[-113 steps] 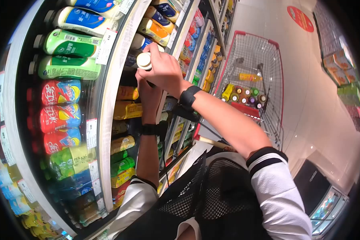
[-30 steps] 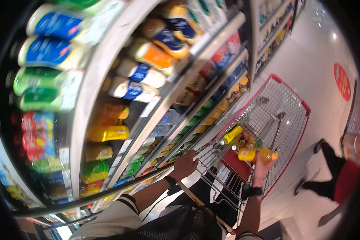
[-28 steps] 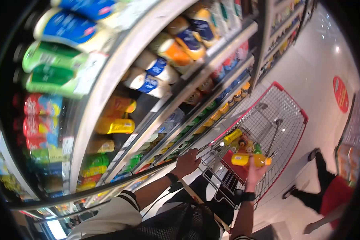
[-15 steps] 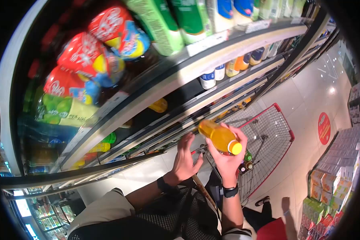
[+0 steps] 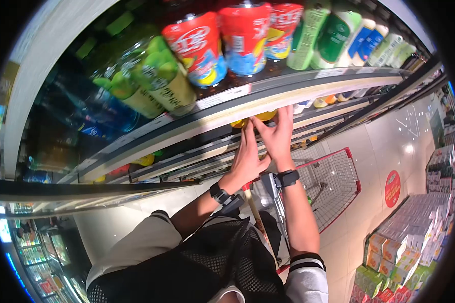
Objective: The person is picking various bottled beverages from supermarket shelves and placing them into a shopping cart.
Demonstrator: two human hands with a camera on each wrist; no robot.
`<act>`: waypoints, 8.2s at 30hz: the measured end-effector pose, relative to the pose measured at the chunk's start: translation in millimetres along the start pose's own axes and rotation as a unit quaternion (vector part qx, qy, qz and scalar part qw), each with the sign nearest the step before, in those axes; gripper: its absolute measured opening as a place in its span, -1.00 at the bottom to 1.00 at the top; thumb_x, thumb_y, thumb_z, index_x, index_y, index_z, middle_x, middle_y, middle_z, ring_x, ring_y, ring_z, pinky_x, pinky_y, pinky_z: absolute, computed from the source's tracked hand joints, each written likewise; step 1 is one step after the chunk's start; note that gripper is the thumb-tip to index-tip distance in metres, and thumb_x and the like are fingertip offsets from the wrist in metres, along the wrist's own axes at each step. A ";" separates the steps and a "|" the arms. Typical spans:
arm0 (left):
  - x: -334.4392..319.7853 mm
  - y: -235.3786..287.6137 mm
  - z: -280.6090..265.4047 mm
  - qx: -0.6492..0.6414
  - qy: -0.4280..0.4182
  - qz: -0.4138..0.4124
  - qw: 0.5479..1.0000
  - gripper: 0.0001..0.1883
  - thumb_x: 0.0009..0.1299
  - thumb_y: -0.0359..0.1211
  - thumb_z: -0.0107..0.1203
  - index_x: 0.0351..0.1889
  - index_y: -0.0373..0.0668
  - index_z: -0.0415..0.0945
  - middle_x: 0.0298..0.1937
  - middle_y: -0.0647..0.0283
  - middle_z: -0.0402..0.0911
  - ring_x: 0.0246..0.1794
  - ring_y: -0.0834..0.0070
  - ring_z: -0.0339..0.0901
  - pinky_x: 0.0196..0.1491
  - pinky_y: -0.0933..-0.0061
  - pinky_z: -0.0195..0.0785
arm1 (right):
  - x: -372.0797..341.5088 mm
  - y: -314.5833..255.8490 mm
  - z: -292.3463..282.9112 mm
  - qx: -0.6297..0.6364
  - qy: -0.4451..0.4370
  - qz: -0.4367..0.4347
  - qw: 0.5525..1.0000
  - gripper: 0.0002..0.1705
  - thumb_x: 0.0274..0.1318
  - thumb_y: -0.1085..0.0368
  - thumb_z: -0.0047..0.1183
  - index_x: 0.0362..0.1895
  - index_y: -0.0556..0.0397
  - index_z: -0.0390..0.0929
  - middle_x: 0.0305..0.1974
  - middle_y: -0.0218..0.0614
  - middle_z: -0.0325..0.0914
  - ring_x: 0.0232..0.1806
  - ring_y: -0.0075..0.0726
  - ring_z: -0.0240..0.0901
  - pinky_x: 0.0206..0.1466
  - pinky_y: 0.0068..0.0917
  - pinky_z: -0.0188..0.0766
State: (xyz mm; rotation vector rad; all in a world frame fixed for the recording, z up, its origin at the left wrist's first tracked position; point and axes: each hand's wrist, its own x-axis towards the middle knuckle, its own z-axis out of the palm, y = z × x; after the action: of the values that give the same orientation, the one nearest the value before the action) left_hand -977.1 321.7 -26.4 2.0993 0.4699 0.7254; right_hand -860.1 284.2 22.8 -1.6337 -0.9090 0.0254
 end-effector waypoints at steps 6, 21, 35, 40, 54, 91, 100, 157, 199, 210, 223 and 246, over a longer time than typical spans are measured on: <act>0.3 -1.0 -6.9 -0.031 -0.005 -0.065 0.997 0.12 0.34 -0.39 0.37 0.65 -0.57 -0.25 0.60 -0.54 0.02 0.61 -0.44 0.13 0.62 -0.10 0.19 | 4.9 40.7 17.2 0.103 -0.058 0.055 0.991 -0.37 0.14 0.54 0.43 0.30 0.25 0.50 0.19 -0.12 0.58 0.21 -0.24 0.58 0.26 -0.28 0.57; -57.8 -6.2 -16.4 -0.007 -0.001 0.001 1.000 -0.46 0.40 -0.45 0.24 0.34 -0.23 0.37 0.35 -0.08 0.39 0.26 -0.22 0.52 0.22 -0.04 0.53 | -68.9 13.2 -23.8 0.012 0.047 0.081 0.996 -0.45 0.36 0.46 0.27 0.37 0.10 0.41 0.24 -0.24 0.56 0.26 -0.33 0.53 0.21 -0.35 0.58; -148.5 -135.7 61.3 0.098 -0.395 -0.144 0.902 -0.21 0.52 -0.09 0.27 0.51 -0.37 0.17 0.23 -0.28 0.55 0.22 -0.24 0.59 0.20 -0.12 0.54 | -432.5 47.9 -149.9 -0.208 0.046 0.314 0.925 -0.41 0.09 0.54 0.20 0.28 0.06 0.57 0.22 -0.08 0.59 0.34 0.15 0.49 0.49 -0.11 0.36; -138.2 -124.7 80.9 0.178 -0.412 -0.118 0.886 -0.28 0.50 -0.16 0.27 0.48 -0.27 0.20 0.21 -0.28 0.55 0.15 -0.27 0.63 0.14 -0.16 0.56 | -432.8 42.5 -148.0 -0.205 0.073 0.319 0.922 -0.39 0.03 0.53 0.22 0.25 0.05 0.56 0.16 -0.07 0.59 0.30 0.19 0.50 0.46 -0.10 0.37; -162.3 -154.6 77.6 0.088 -0.347 -0.080 0.930 -0.34 0.43 -0.48 0.22 0.51 -0.09 0.29 0.22 -0.09 0.64 -0.07 -0.05 0.73 0.02 0.03 0.60 | -442.2 83.6 -182.2 -0.039 0.084 0.471 0.877 -0.58 0.09 0.58 0.00 0.01 0.09 0.73 -0.16 -0.21 0.63 -0.07 -0.22 0.62 0.07 -0.36 0.52; -146.7 -140.6 112.8 0.312 -0.237 -0.112 0.913 -0.67 0.34 -0.54 0.09 0.04 0.01 0.54 -0.13 0.24 0.77 -0.15 0.04 0.74 -0.18 -0.02 0.56 | -521.1 472.6 -276.5 0.035 0.357 0.626 0.692 -0.18 0.12 0.03 0.59 0.35 0.11 0.52 0.13 -0.09 0.68 -0.04 -0.14 0.72 -0.14 -0.33 0.84; -137.6 -143.9 96.3 0.165 -0.319 -0.081 0.930 -0.54 0.52 -0.23 0.17 0.30 -0.21 0.38 0.18 -0.07 0.57 0.12 -0.12 0.63 0.08 -0.08 0.58 | -373.9 178.0 -245.0 -0.138 0.316 0.502 0.793 -0.37 0.28 0.28 0.37 0.42 0.06 0.57 0.19 -0.18 0.67 0.02 -0.30 0.67 -0.03 -0.40 0.71; -146.7 -101.6 -56.7 0.075 -0.348 0.131 0.925 -0.56 0.42 -0.25 0.29 0.21 -0.17 0.52 0.21 0.09 0.59 0.22 -0.01 0.56 0.21 -0.05 0.51 | -294.6 2.2 -30.2 -0.159 0.013 0.180 0.971 -0.84 0.29 0.42 0.24 -0.05 0.08 0.70 -0.15 -0.21 0.72 -0.13 -0.17 0.69 -0.04 -0.32 0.58; -152.1 -103.5 39.0 0.069 -0.452 -0.108 0.883 -0.68 0.25 -0.24 0.50 -0.05 -0.01 0.77 -0.08 0.34 0.78 -0.17 0.26 0.78 -0.12 0.31 0.61 | -409.1 254.6 -237.6 -0.215 0.077 0.517 0.825 -0.65 0.41 0.20 0.19 0.12 0.15 0.54 -0.05 0.01 0.69 -0.05 0.16 0.68 0.13 -0.05 0.57; -128.9 -100.2 47.2 0.134 -0.473 -0.179 0.852 -0.66 0.29 -0.25 0.48 0.04 0.04 0.78 0.06 0.44 0.80 -0.05 0.38 0.80 -0.02 0.41 0.63 | -444.4 458.5 -213.4 -0.222 0.173 0.673 0.684 -0.23 0.37 -0.16 0.20 0.38 0.10 0.30 0.17 0.37 0.63 0.26 0.55 0.57 0.30 0.17 0.50; -133.0 -105.1 54.0 0.103 -0.464 -0.127 0.871 -0.71 0.32 -0.33 0.45 0.01 -0.03 0.75 0.03 0.37 0.80 -0.22 0.41 0.81 -0.13 0.41 0.64 | -423.6 354.7 -262.2 -0.297 0.260 0.510 0.764 -0.51 0.55 -0.07 0.07 0.14 0.13 0.50 -0.05 0.17 0.70 -0.01 0.35 0.67 0.09 0.02 0.55; -120.3 -47.1 -89.6 0.031 -0.073 0.009 0.997 0.13 0.06 -0.55 0.57 0.62 -0.23 0.16 0.40 -0.04 0.21 0.26 0.15 0.41 0.10 0.14 0.55 | -214.1 -97.4 -27.0 -0.086 0.070 0.056 0.992 -0.64 0.13 0.40 0.45 -0.02 0.17 0.62 -0.17 -0.09 0.78 -0.27 -0.18 0.70 -0.07 -0.33 0.62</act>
State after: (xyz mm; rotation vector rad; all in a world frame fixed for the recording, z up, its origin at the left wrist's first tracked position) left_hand -1129.8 335.1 -61.5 2.1998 0.3979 0.5698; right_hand -1048.0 140.3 16.7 -1.8201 -0.7274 -0.0920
